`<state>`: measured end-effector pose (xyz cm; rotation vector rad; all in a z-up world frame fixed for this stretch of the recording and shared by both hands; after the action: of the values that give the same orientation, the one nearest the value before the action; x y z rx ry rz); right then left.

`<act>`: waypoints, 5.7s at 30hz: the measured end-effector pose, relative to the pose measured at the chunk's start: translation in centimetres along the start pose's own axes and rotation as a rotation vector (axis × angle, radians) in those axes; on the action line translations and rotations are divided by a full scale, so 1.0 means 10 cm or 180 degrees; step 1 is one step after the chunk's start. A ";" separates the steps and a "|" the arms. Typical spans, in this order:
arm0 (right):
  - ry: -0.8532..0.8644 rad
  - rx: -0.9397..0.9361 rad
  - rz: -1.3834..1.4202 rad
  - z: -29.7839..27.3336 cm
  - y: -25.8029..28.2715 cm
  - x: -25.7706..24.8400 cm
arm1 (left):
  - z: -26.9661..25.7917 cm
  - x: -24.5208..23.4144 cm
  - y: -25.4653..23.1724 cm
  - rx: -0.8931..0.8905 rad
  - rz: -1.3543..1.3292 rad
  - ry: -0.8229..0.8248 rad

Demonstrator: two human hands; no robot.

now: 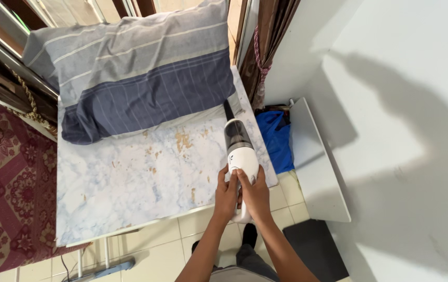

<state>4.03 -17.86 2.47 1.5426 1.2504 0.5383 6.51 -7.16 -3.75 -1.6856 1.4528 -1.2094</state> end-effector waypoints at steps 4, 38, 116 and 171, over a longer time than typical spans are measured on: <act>-0.0002 0.0031 -0.0016 0.25 -0.04 -0.22 | 0.12 0.27 0.10 -0.0188 -0.0066 -0.0060; 0.0654 -0.0247 -0.0761 -0.87 0.47 1.67 | -0.34 -1.82 -0.30 0.0327 -0.0839 -0.0606; 0.0622 -0.0394 0.0419 0.25 2.48 1.89 | 1.02 -1.15 -2.43 0.0519 -0.1408 0.0201; 0.1208 -0.0779 -0.0080 -0.20 2.40 2.44 | 0.65 -1.83 -2.28 0.0835 -0.1791 -0.0364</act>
<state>21.62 6.73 18.58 1.2525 1.4243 0.9637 22.27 14.85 9.10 -1.9979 0.7241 -1.4834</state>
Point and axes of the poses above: each hand's wrist, its own z-axis towards the middle knuckle, its own x-axis out of the palm, y = z × x, the point moved 7 cm from there along z, towards the middle knuckle, and after that the axes turned 7 degrees about -z, right-handed, at the moved point
